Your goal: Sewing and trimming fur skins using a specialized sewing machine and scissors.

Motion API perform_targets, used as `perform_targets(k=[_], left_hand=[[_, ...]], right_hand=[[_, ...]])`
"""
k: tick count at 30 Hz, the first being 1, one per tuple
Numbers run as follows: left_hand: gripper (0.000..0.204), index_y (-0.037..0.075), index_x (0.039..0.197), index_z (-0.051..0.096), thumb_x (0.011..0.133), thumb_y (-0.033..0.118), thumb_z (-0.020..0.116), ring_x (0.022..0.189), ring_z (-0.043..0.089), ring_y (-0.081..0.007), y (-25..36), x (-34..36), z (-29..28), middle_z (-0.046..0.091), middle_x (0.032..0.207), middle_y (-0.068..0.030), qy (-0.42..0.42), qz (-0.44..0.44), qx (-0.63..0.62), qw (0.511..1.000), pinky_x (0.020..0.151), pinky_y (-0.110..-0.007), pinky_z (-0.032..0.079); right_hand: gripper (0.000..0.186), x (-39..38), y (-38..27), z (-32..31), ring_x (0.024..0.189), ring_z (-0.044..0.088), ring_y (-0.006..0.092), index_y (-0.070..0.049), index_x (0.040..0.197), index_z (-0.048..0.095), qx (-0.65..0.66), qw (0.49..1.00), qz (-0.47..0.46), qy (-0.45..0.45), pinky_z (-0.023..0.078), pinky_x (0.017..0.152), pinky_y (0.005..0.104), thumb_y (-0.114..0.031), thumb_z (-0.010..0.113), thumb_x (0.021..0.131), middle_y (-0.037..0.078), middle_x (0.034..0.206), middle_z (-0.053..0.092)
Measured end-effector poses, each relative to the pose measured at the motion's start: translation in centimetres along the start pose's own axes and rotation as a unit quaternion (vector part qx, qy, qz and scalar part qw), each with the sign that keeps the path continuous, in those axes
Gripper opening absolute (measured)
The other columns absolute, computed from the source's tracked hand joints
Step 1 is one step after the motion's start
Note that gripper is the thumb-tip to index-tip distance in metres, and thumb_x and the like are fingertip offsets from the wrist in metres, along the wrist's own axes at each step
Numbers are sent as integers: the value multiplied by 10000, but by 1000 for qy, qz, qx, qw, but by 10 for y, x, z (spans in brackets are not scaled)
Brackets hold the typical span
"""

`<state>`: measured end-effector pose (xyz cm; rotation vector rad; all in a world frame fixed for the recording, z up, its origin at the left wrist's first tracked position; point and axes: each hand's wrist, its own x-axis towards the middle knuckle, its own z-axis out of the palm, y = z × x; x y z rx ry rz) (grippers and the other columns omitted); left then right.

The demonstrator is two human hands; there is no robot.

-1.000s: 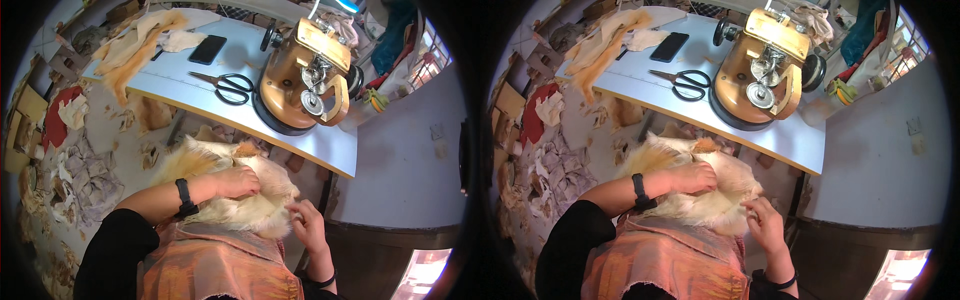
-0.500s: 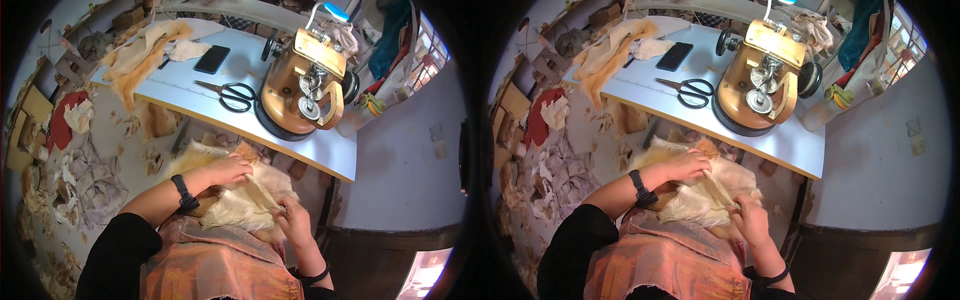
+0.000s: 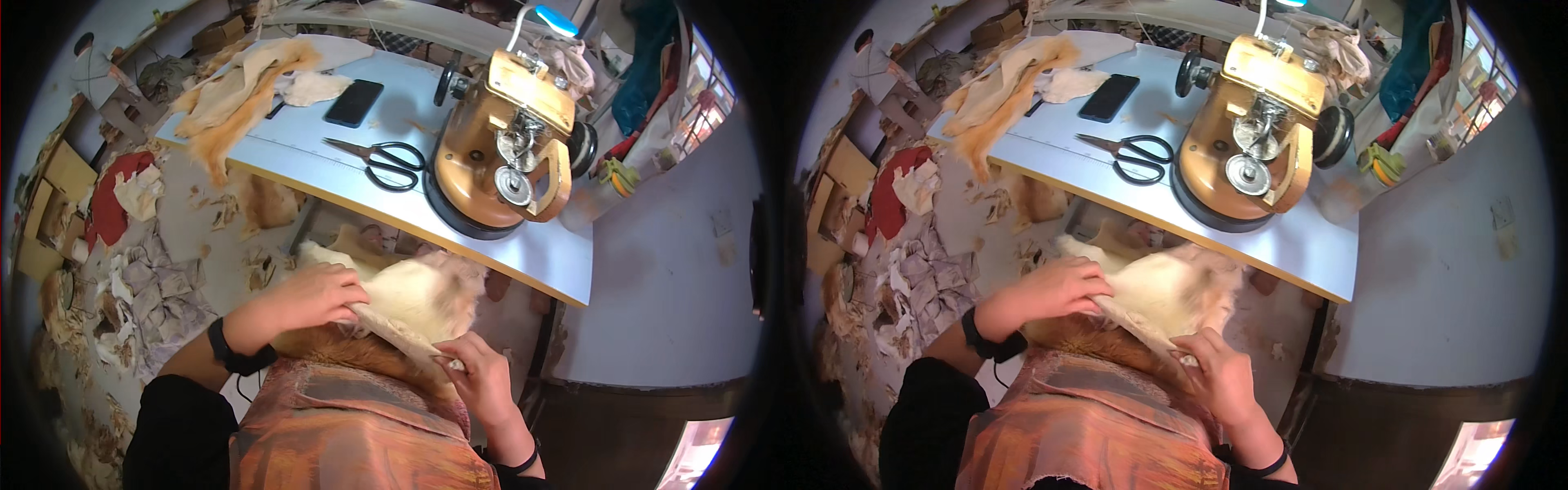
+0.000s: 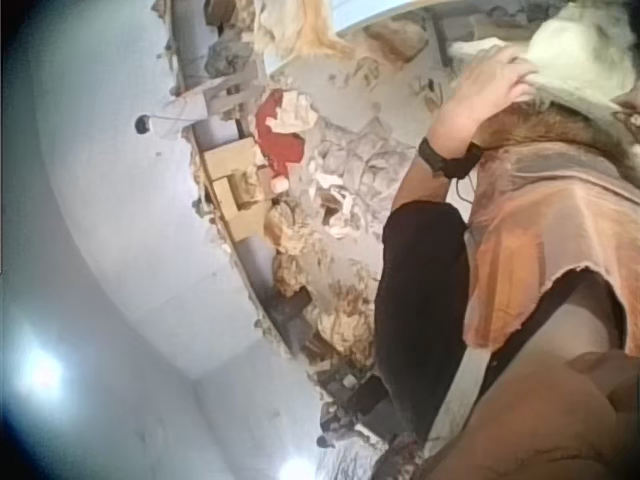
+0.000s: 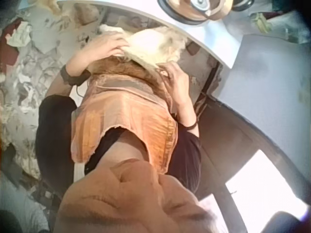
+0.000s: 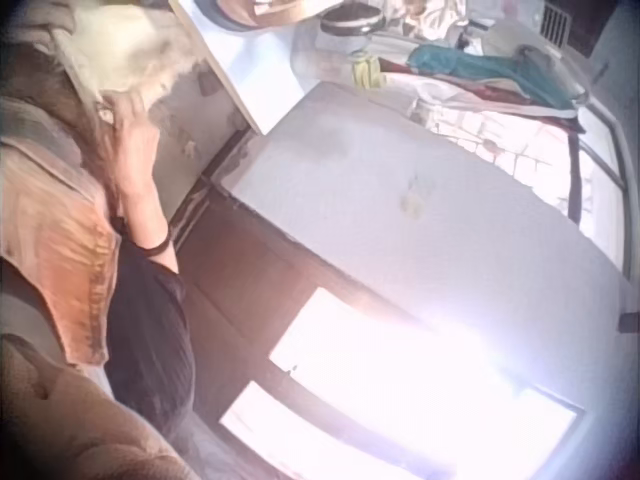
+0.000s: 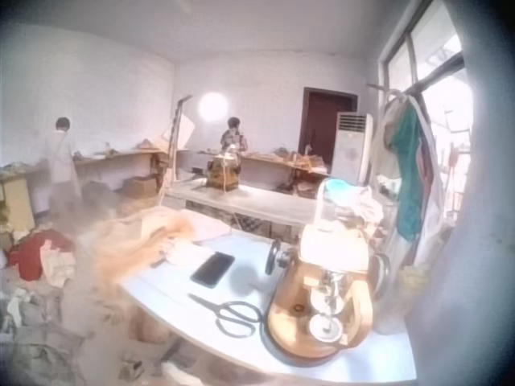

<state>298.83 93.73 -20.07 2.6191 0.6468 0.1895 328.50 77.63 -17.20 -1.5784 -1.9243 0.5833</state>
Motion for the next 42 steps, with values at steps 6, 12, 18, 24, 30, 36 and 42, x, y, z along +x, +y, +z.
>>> perform_targets(k=[6,12,18,24,30,36,42], left_hand=[[372,150,1198,732,843,194,834,1058,620,-267,48,10,30,627,1159,-41,214,84,-120,966,932,-419,477],[282,158,1095,708,838,168,825,1028,603,-237,55,15,49,612,1093,-15,253,87,-123,956,933,-409,457],[176,150,1004,687,875,187,801,1029,602,-238,59,16,49,613,1086,-16,249,97,-142,953,940,-405,437],[159,132,977,671,890,190,791,981,610,-251,51,15,62,629,995,-31,242,22,-241,940,926,-390,433],[144,116,1037,703,923,184,761,926,595,-276,52,20,60,618,967,-44,218,-39,-294,930,903,-395,449],[133,124,1060,717,947,191,738,904,609,-278,42,31,57,582,989,-48,245,5,-188,951,885,-408,481],[241,123,1037,766,810,87,838,760,626,-208,37,62,-4,563,900,-35,324,88,-69,939,634,-337,522]], right_hand=[[208,3,-8,-4,691,679,287,-104,1064,739,12,1000,19,7,534,605,366,-103,802,866,86,906,683],[198,-1,-15,-1,689,658,271,-63,1029,737,31,999,43,-8,520,610,352,-65,813,846,98,872,665],[215,0,-16,-1,722,660,260,-49,1015,733,25,999,40,-19,515,624,342,-15,817,821,106,842,651],[225,-2,-16,0,680,655,268,-65,1024,735,10,1000,5,-18,512,584,358,-13,815,821,98,835,648],[263,1,-13,0,640,633,261,-93,1031,739,-1,1000,-12,-6,495,546,368,-5,824,798,84,804,619],[297,5,-8,-4,596,575,250,-112,1027,738,-22,999,-23,40,453,513,358,9,830,773,73,751,554],[350,37,-3,-31,664,604,273,-131,1121,718,-14,998,-2,69,487,580,363,2,795,807,92,807,584]])
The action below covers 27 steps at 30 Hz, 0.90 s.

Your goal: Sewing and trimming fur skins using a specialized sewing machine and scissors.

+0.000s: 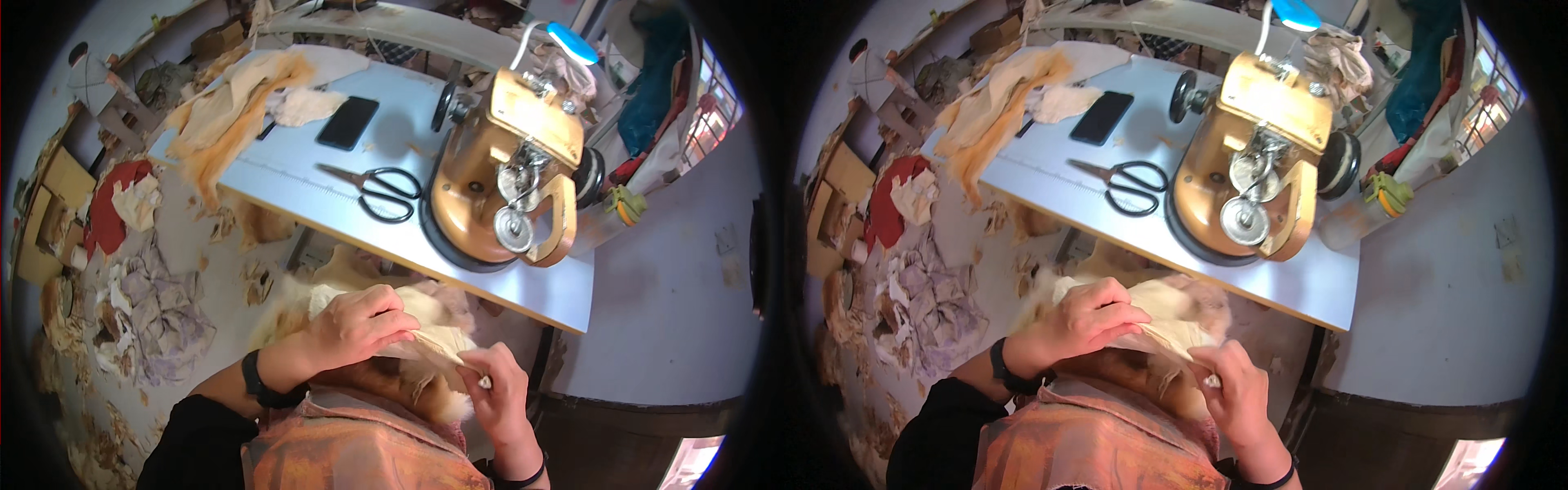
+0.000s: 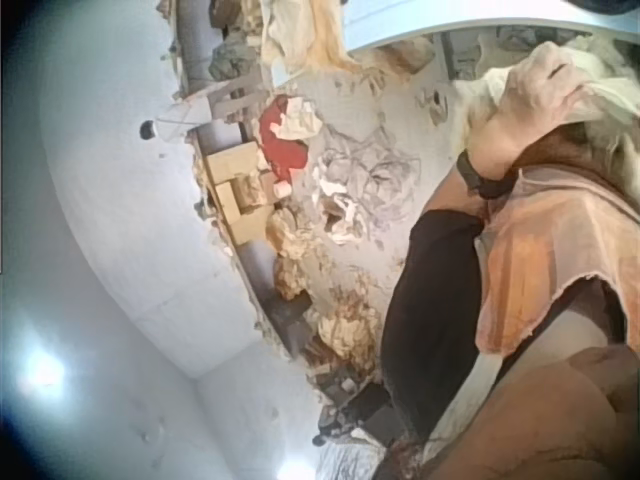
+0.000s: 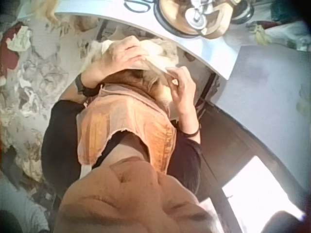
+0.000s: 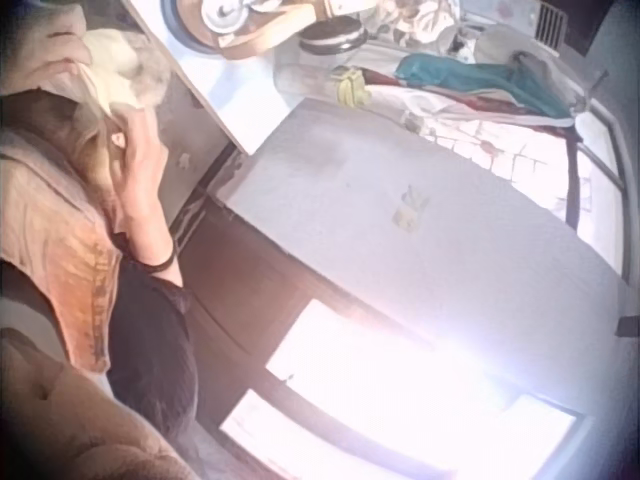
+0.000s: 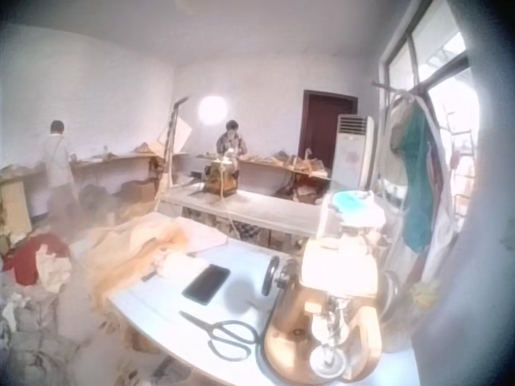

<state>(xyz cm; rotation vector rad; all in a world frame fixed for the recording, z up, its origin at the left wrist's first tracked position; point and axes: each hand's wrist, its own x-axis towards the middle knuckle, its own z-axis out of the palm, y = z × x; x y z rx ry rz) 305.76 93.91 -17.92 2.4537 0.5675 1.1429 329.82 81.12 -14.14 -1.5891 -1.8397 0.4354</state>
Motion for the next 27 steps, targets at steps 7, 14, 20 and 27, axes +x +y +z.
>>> perform_targets(k=[7,14,20,27], left_hand=[[254,111,995,769,764,45,849,725,623,-204,-20,82,-25,557,888,-34,-51,95,27,994,603,-333,511],[121,44,915,688,894,121,779,752,635,-246,-50,133,3,543,865,-73,-77,6,3,997,642,-369,534],[165,84,954,768,819,129,853,664,591,-218,-63,161,2,565,818,-57,-12,9,21,1000,581,-343,483],[207,107,958,780,782,128,886,643,582,-188,-58,160,-7,572,820,-23,13,58,36,998,533,-324,458]], right_hand=[[430,54,32,-24,726,626,309,-135,1282,726,62,995,59,-53,513,669,360,-18,749,869,128,878,633],[138,95,104,-8,828,680,163,-2,1063,741,191,978,38,74,553,767,320,-58,750,937,77,953,746],[182,130,88,-38,882,717,214,28,1074,752,170,981,77,59,559,765,325,-26,767,901,130,1035,743],[202,130,70,-50,881,720,234,9,1105,769,93,993,44,63,567,774,345,-30,755,908,128,1002,738]])
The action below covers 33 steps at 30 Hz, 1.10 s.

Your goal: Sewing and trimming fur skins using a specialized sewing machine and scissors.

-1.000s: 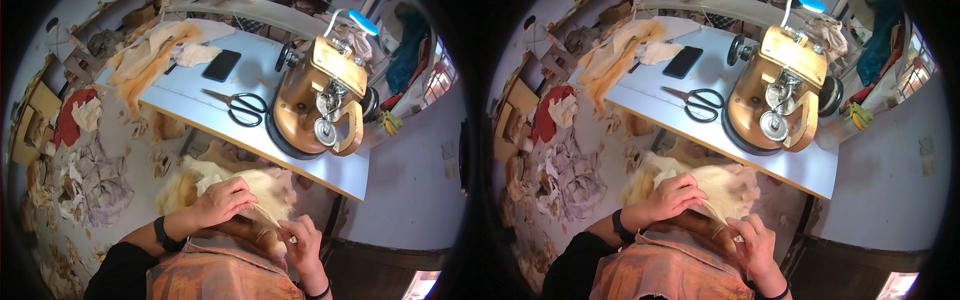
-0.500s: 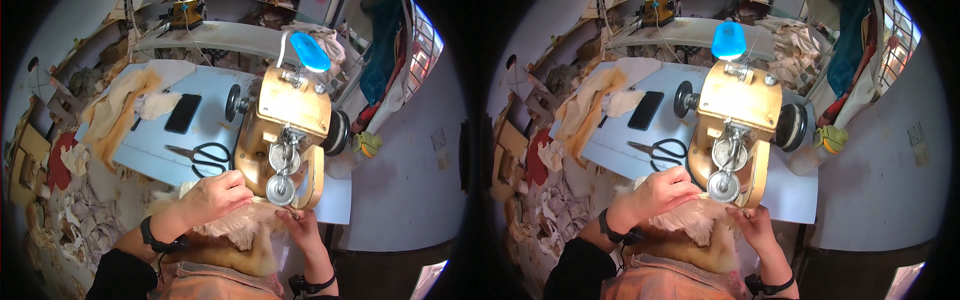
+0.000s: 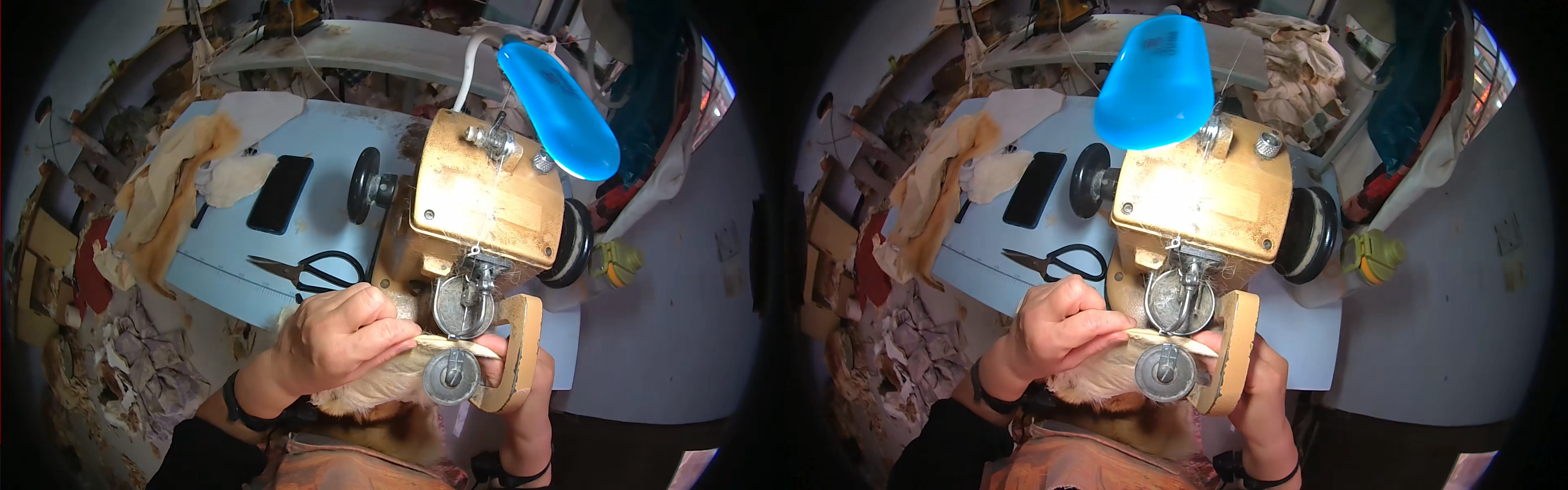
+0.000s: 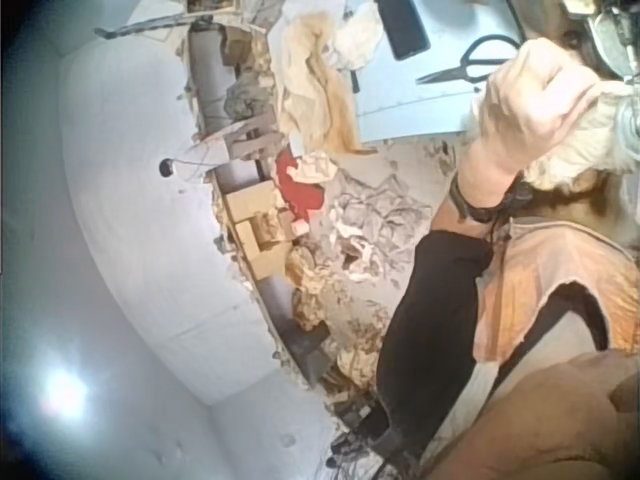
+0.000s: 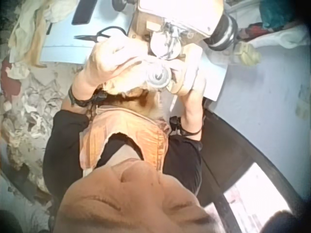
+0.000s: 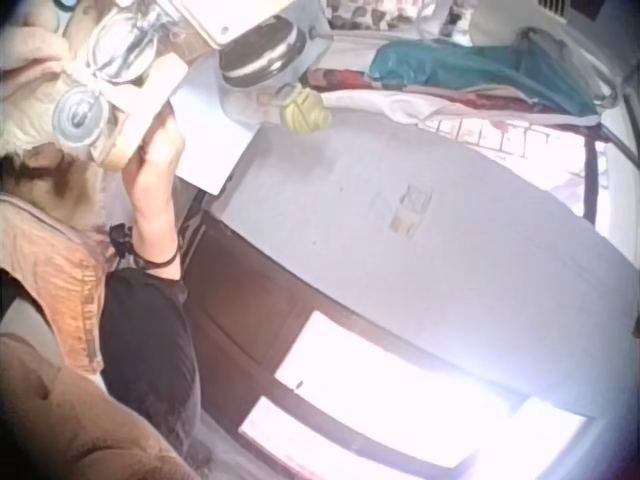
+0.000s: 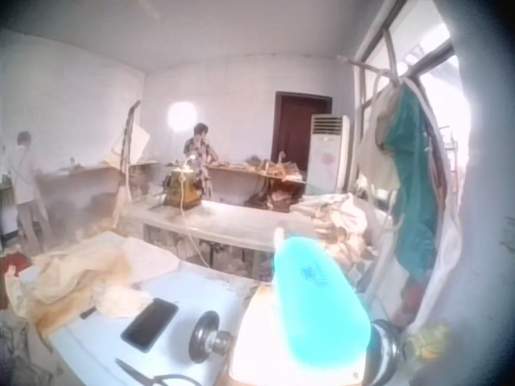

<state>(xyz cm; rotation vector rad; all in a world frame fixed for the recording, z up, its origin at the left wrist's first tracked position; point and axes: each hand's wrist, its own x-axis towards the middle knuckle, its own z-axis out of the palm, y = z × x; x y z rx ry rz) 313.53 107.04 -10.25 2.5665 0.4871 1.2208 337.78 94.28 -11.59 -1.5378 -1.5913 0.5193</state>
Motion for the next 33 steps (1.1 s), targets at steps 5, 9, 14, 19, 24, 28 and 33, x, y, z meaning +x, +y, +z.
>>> perform_targets(k=[5,9,14,19,24,28,33], left_hand=[[256,120,995,782,766,133,895,639,576,-179,0,-1,0,557,812,-6,17,5,8,1000,526,-318,451],[261,123,997,792,756,133,893,639,575,-171,3,-2,-2,557,813,1,17,32,15,999,517,-316,444],[233,116,984,798,766,130,881,643,573,-179,4,1,-4,555,811,-7,20,27,9,999,524,-320,448],[237,103,1021,803,791,101,861,652,573,-197,3,8,-7,529,810,-27,2,-25,-31,999,553,-329,456],[248,109,1039,807,796,83,853,667,579,-204,6,5,-7,534,823,-34,-3,-33,-42,999,559,-339,455],[230,102,1029,800,805,81,848,666,578,-207,6,5,-5,543,828,-40,12,-23,-34,999,567,-339,458],[213,83,1027,788,820,90,841,704,593,-220,5,4,-11,565,846,-55,-3,-55,-49,997,607,-338,486]], right_hand=[[223,-2,-1,0,899,719,246,-3,1129,770,17,1000,1,15,565,790,350,-16,739,908,126,1015,739],[230,-5,-3,-1,912,720,255,-7,1130,772,15,1000,5,7,564,802,354,-4,731,904,131,1026,738],[232,-3,-8,-3,909,725,262,4,1127,766,2,999,-30,22,567,798,353,8,726,899,145,1026,734],[171,2,-8,0,811,703,222,24,1080,755,18,999,-24,35,546,722,331,-42,725,925,110,927,731],[211,3,-12,-4,861,726,253,22,1114,757,36,999,-10,9,563,757,347,0,752,904,137,972,743],[189,4,-15,-3,865,728,249,31,1103,753,34,999,-6,14,565,763,343,-7,743,918,135,978,749],[184,4,-12,-2,876,734,248,39,1101,750,69,997,24,13,568,776,342,-18,739,926,134,988,753]])
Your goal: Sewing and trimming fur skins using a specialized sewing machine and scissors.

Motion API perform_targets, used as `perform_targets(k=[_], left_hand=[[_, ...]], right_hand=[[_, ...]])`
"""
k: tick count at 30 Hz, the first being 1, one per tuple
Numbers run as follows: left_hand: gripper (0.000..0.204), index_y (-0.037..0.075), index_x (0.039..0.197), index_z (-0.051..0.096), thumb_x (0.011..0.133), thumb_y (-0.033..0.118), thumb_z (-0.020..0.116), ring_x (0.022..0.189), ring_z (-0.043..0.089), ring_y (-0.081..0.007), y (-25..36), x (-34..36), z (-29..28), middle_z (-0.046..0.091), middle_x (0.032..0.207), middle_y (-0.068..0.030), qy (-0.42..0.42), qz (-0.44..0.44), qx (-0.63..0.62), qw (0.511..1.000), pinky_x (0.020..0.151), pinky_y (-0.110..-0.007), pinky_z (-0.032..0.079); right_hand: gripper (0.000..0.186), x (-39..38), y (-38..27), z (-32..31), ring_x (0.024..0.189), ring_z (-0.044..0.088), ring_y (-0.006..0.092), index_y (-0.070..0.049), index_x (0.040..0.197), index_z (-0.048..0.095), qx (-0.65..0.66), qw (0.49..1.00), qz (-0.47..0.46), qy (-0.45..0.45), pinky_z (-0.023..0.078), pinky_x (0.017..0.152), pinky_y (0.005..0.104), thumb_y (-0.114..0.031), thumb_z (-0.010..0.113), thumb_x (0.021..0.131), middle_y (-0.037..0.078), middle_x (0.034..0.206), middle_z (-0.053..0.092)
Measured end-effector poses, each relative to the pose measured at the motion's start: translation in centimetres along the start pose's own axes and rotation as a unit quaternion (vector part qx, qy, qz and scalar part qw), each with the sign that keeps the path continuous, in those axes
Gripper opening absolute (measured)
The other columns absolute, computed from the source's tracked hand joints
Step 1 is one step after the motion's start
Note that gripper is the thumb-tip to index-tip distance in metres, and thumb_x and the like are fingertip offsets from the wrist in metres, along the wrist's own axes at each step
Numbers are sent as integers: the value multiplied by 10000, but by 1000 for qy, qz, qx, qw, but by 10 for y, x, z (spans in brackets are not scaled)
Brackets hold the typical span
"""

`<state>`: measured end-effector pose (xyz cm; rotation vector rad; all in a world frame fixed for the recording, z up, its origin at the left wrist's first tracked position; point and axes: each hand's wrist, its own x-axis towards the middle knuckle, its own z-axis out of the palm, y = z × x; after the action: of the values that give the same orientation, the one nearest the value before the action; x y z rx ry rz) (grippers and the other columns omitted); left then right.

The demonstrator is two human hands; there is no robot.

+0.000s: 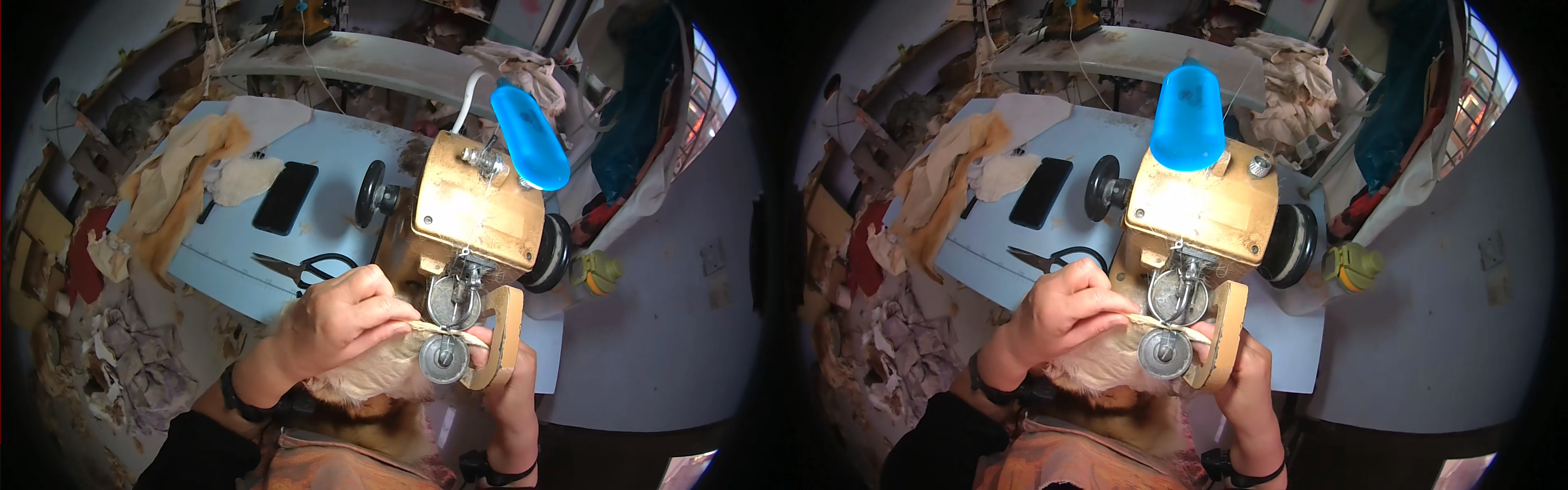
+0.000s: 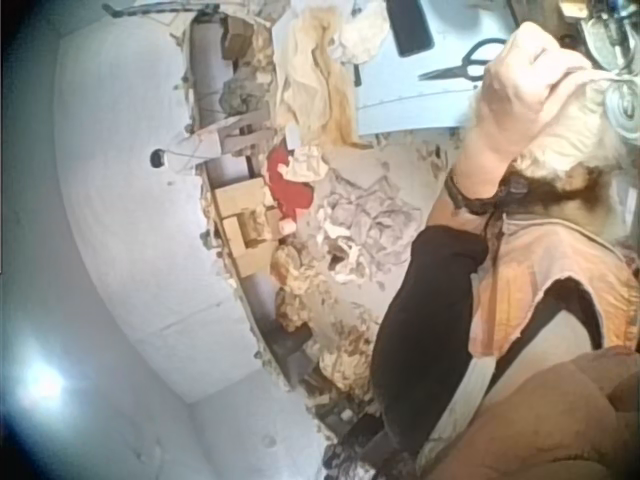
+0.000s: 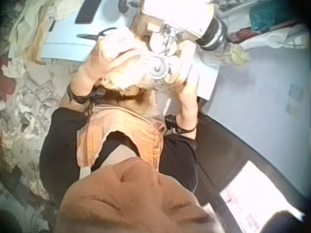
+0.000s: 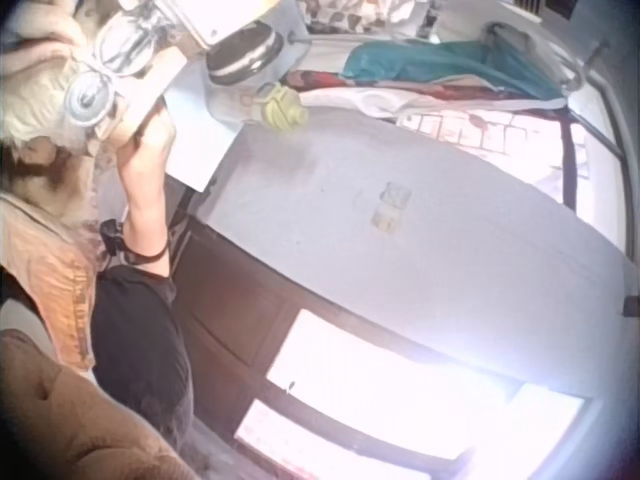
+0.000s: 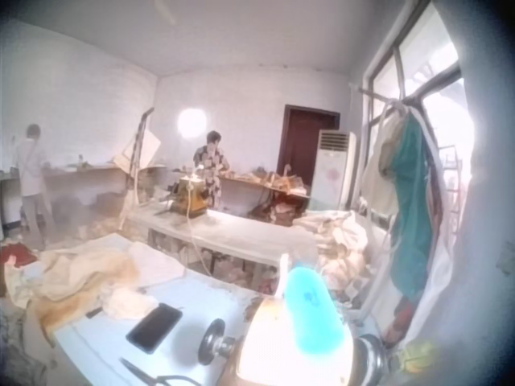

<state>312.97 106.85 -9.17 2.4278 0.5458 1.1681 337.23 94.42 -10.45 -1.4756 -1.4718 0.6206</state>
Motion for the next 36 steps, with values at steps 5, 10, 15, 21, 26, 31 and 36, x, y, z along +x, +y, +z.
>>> perform_targets(k=[5,10,15,21,26,31,36], left_hand=[[202,73,1033,785,835,63,825,779,624,-230,-3,-8,-10,608,890,-74,-33,-60,-32,997,678,-334,512],[166,61,1008,748,854,82,808,790,646,-256,1,-7,-9,609,899,-75,-18,-23,7,1000,700,-373,540],[177,58,993,750,830,71,820,781,647,-249,3,-4,-3,615,883,-69,5,10,21,1000,695,-363,540],[255,73,1052,785,804,36,837,744,621,-214,5,-2,7,621,877,-59,17,26,0,1000,645,-338,508],[272,63,1077,765,815,49,838,787,639,-239,3,-7,10,660,926,-81,27,5,-26,999,685,-344,526],[214,49,1028,740,833,74,823,832,643,-266,-2,-23,10,677,940,-96,2,-72,-41,997,735,-364,527],[230,51,1018,742,806,40,830,799,635,-261,-3,-23,14,685,895,-89,45,-27,-33,998,707,-358,513]], right_hand=[[203,-1,4,-1,885,735,245,38,1118,751,-10,1000,-14,0,571,787,340,-12,736,922,137,999,753],[212,-1,6,-2,889,736,239,40,1115,751,-16,999,-27,6,572,792,332,1,747,908,132,999,750],[218,-3,4,-3,877,736,237,41,1102,754,23,999,20,13,572,794,324,13,764,887,125,989,746],[182,-3,16,-13,790,688,167,36,1050,746,-4,999,-18,32,535,699,293,87,694,884,109,891,701],[124,-7,20,-23,602,512,100,73,963,678,-14,999,7,51,404,531,273,133,589,903,53,737,515],[142,-7,22,-26,589,504,88,76,1011,682,-24,998,-22,54,384,513,262,127,596,910,44,749,520],[162,-9,24,-27,587,501,86,73,1034,689,-25,998,-21,52,381,513,260,127,597,912,41,755,525]])
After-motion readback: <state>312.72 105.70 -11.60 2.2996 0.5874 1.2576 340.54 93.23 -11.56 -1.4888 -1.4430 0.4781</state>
